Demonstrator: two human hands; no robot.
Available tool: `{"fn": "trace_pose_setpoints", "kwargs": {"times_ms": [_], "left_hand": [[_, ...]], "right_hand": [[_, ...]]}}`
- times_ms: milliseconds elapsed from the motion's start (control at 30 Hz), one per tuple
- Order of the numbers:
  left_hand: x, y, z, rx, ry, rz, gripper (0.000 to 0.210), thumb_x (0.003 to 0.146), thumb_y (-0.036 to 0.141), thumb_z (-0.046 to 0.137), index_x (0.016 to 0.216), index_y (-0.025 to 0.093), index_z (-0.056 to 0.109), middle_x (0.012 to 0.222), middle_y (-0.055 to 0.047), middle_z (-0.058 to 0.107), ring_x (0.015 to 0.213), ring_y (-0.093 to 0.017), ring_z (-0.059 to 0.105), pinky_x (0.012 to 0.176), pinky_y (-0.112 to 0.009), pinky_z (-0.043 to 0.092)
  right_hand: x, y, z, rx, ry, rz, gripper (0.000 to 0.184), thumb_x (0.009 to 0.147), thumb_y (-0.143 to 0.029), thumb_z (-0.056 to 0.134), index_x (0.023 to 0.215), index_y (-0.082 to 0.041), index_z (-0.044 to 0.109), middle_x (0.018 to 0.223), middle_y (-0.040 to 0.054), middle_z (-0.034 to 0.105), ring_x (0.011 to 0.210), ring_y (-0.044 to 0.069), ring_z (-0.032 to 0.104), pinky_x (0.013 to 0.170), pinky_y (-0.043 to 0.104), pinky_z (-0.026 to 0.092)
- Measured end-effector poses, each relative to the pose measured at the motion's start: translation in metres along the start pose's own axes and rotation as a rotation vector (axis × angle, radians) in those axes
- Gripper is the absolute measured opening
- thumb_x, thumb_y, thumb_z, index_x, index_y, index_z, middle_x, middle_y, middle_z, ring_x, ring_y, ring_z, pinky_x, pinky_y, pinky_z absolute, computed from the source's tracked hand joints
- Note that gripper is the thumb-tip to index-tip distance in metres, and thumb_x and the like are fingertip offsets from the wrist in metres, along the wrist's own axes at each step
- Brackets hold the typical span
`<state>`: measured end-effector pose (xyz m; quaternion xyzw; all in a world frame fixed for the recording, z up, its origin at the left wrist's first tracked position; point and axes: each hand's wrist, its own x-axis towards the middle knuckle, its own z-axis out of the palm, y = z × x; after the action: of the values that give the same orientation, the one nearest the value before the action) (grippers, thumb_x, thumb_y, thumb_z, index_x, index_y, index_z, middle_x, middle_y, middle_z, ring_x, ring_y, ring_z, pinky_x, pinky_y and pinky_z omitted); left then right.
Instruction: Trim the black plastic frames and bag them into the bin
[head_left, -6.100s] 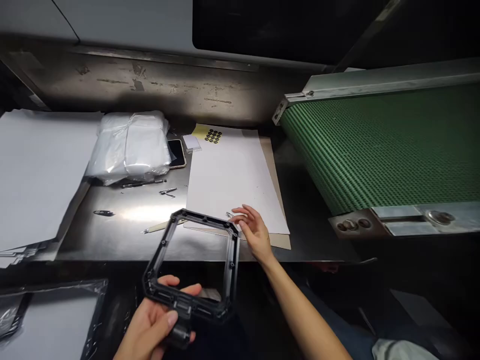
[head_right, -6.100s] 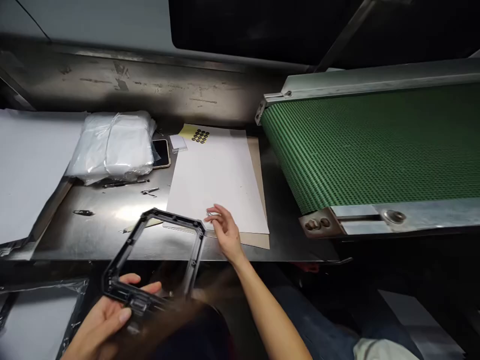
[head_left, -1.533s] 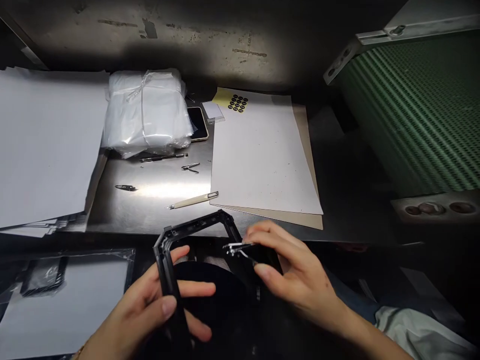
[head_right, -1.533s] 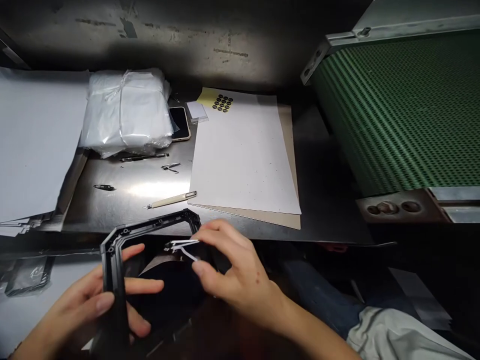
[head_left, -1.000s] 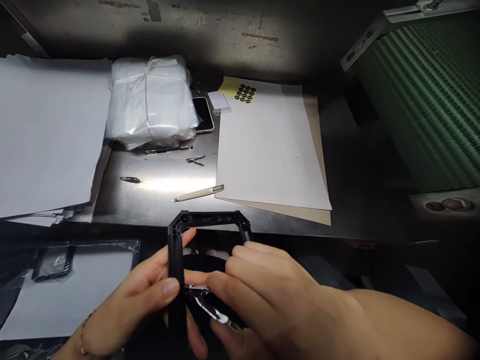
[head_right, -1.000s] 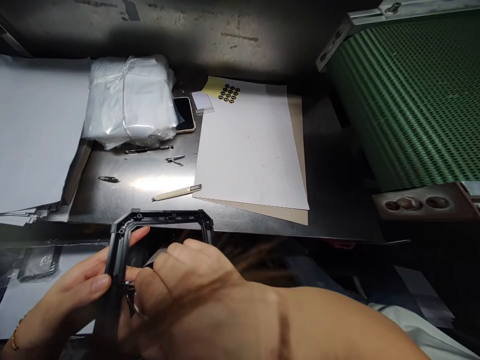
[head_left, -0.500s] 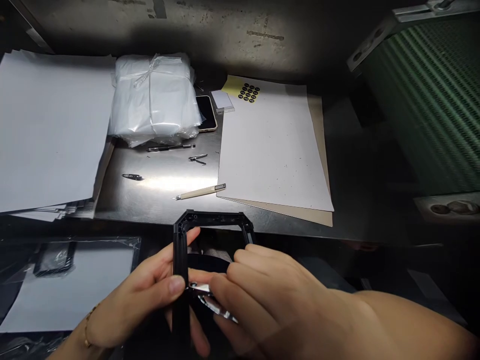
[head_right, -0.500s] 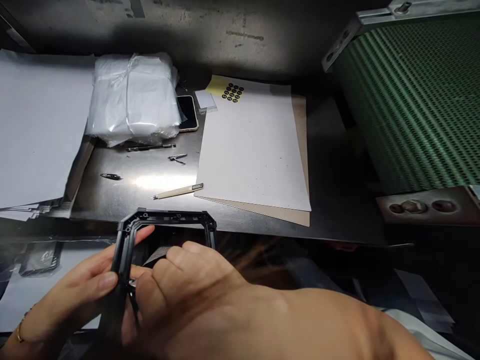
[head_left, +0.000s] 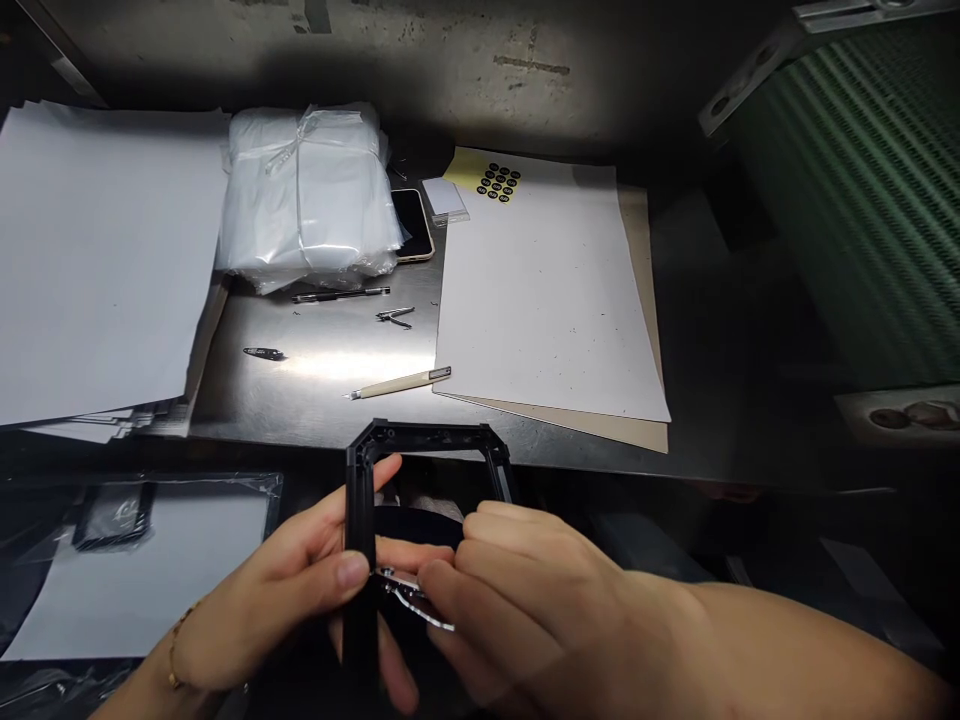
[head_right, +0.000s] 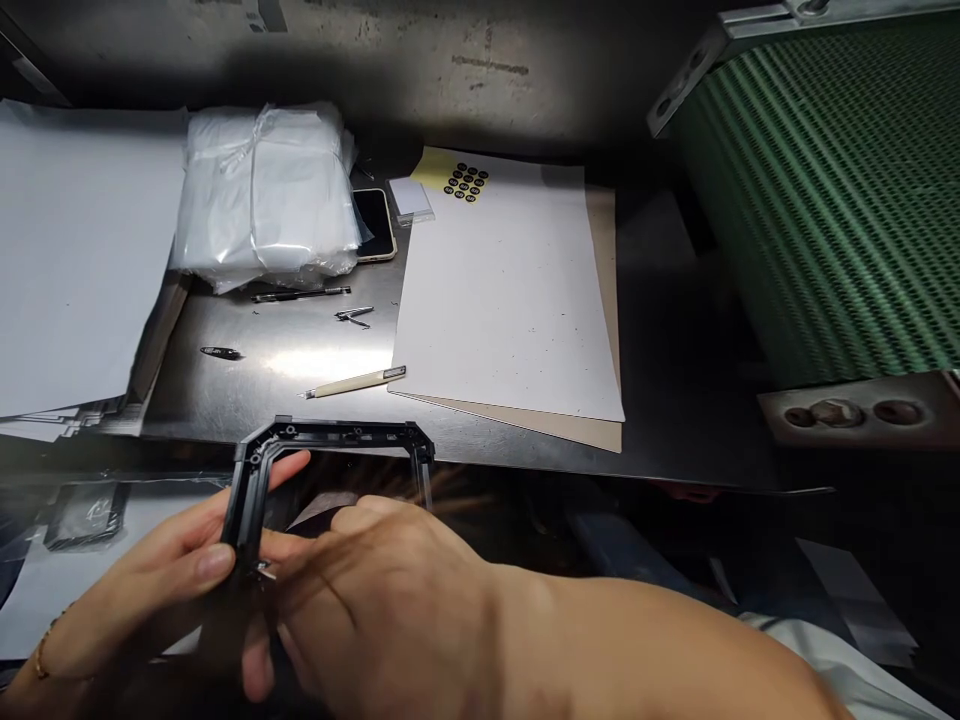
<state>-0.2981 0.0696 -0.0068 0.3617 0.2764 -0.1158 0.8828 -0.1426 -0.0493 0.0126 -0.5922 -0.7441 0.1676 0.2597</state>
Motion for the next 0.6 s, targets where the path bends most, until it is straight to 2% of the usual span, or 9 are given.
{"fn": "trace_pose_setpoints", "kwargs": {"times_ms": [100, 200, 233, 300, 400, 533, 600], "left_hand": [[0.0, 0.0, -0.001, 0.021, -0.026, 0.0, 0.067, 0.077, 0.035, 0.047, 0.132, 0.031, 0.008, 0.09, -0.011, 0.069, 0.063, -0.025, 0.065, 0.046, -0.024, 0.034], [0.0, 0.001, 0.0, 0.029, -0.024, -0.019, 0.068, 0.077, 0.038, 0.047, 0.132, 0.027, 0.009, 0.065, -0.007, 0.07, 0.063, -0.023, 0.064, 0.049, -0.024, 0.035], [0.0, 0.001, 0.0, 0.02, -0.024, -0.021, 0.069, 0.076, 0.039, 0.048, 0.132, 0.027, 0.009, 0.067, -0.007, 0.07, 0.064, -0.023, 0.064, 0.049, -0.024, 0.035], [0.001, 0.003, 0.0, -0.007, -0.034, -0.024, 0.067, 0.077, 0.036, 0.048, 0.132, 0.029, 0.009, 0.084, -0.009, 0.069, 0.065, -0.024, 0.064, 0.048, -0.024, 0.034], [0.002, 0.003, 0.0, -0.022, -0.056, -0.016, 0.068, 0.077, 0.034, 0.048, 0.132, 0.032, 0.008, 0.11, -0.013, 0.059, 0.066, -0.026, 0.065, 0.046, -0.025, 0.033], [0.004, 0.0, -0.002, -0.005, -0.09, 0.027, 0.072, 0.077, 0.036, 0.049, 0.132, 0.028, 0.004, 0.109, -0.016, 0.06, 0.067, -0.029, 0.065, 0.048, -0.027, 0.038], [0.005, -0.001, -0.003, -0.011, -0.109, 0.037, 0.072, 0.077, 0.035, 0.048, 0.132, 0.027, 0.002, 0.108, -0.017, 0.06, 0.068, -0.03, 0.065, 0.056, -0.035, 0.043]], "right_hand": [[-0.001, 0.007, 0.0, 0.147, 0.111, -0.099, 0.012, 0.077, -0.015, 0.041, 0.075, -0.019, 0.053, 0.058, -0.0038, 0.047, 0.048, 0.009, 0.038, 0.047, 0.021, 0.035], [-0.002, 0.012, -0.004, 0.199, 0.142, -0.088, 0.011, 0.073, -0.011, 0.049, 0.083, -0.013, 0.052, 0.064, -0.0032, 0.05, 0.054, 0.007, 0.042, 0.055, 0.018, 0.038], [-0.002, 0.013, -0.005, 0.197, 0.137, -0.073, 0.015, 0.074, -0.012, 0.05, 0.088, -0.012, 0.052, 0.065, -0.0031, 0.05, 0.055, 0.007, 0.043, 0.057, 0.018, 0.039], [-0.002, 0.012, -0.007, 0.181, 0.149, -0.06, 0.022, 0.074, -0.016, 0.051, 0.095, -0.011, 0.05, 0.062, -0.0038, 0.05, 0.054, 0.007, 0.044, 0.057, 0.018, 0.039], [0.001, 0.008, -0.007, 0.129, 0.171, -0.078, 0.024, 0.073, -0.019, 0.053, 0.096, -0.012, 0.049, 0.06, -0.0038, 0.05, 0.055, 0.008, 0.046, 0.058, 0.018, 0.04], [0.005, 0.001, -0.004, 0.059, 0.082, 0.029, 0.016, 0.075, -0.024, 0.049, 0.086, -0.013, 0.054, 0.058, -0.0008, 0.054, 0.052, 0.011, 0.048, 0.052, 0.023, 0.04], [0.007, -0.001, -0.002, 0.024, 0.068, 0.064, 0.015, 0.077, -0.024, 0.045, 0.083, -0.015, 0.055, 0.056, -0.0004, 0.054, 0.05, 0.012, 0.049, 0.05, 0.025, 0.039]]}}
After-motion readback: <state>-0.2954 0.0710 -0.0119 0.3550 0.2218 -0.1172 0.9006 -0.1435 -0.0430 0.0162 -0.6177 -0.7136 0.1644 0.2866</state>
